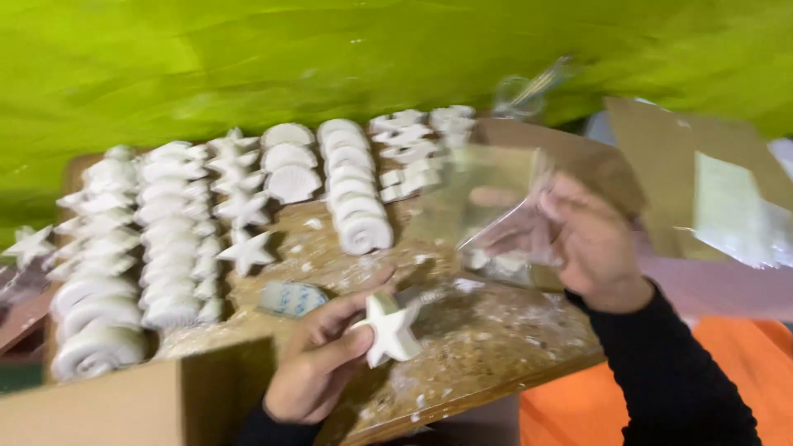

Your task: The person places white decorative ceramic pieces, including starfish, shells, and spirals, into clear plastic bags and then into a cardboard box. The person closes the box and handles additional packaging materials.

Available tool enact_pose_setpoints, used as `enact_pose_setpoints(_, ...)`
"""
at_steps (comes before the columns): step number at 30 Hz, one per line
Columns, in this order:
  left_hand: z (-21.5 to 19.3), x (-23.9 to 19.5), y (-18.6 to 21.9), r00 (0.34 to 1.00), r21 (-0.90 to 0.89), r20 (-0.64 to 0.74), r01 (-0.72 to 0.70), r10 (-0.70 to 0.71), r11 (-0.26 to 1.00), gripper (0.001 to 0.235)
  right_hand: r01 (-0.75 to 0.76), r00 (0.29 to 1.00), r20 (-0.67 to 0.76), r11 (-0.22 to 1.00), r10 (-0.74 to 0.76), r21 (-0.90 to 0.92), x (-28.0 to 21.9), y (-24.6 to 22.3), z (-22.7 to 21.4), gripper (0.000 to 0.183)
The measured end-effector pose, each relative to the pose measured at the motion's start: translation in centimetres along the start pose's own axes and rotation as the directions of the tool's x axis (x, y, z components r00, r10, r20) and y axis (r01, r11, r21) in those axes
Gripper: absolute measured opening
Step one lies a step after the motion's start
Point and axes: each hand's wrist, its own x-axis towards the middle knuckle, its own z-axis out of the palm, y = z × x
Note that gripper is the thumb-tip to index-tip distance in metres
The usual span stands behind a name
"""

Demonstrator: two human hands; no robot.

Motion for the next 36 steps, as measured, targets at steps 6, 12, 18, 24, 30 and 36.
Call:
enact_pose_setpoints(6, -0.4, -0.5, 0.3, 0.999, -0.137, 0.041, -0.027, 0.033, 0.99, 0.055, -0.213, 0.965, -0.155, 0.977, 0.21, -0.004, 1.4, 7.4, 2.6, 0.029)
enact_pose_setpoints(12, 0.5, -0.7, 1.4, 0.967, -0.287, 0.058, -0.222, 0.248, 0.932, 0.061, -0.16, 0.964, -0.257, 0.926, 0.071, -0.342, 1.2, 8.1, 4.7, 0.059)
enact_pose_setpoints(18, 0.8, -0.6, 1.6, 0.967, -0.29, 0.07, -0.214, 0.244, 0.933, 0.066, -0.266, 0.928, -0.331, 0.928, 0.173, -0.261, -0.4, 9.2, 4.0, 0.051)
enact_pose_setpoints(24, 0.5, -0.2, 0.5, 0.97, -0.104, -0.047, -0.241, 0.238, 0.965, 0.06, -0.443, 0.88, -0.464, 0.524, 0.099, -0.728, -2.8, 10.9, 0.6, 0.028)
enact_pose_setpoints(30, 1.4, -0.3, 0.4, 0.883, 0.403, 0.079, -0.453, 0.462, 0.796, 0.048, 0.216, 0.888, 0.083, 0.252, -0.452, -0.943, -3.2, 10.2, 4.4, 0.044)
enact_pose_setpoints(36, 1.2, -0.2, 0.0, 0.856, 0.617, 0.128, -0.464, 0.5, 0.636, 0.048, -0.133, 0.977, -0.178, 0.321, -0.114, -0.938, -0.8, 9.5, 9.0, 0.054)
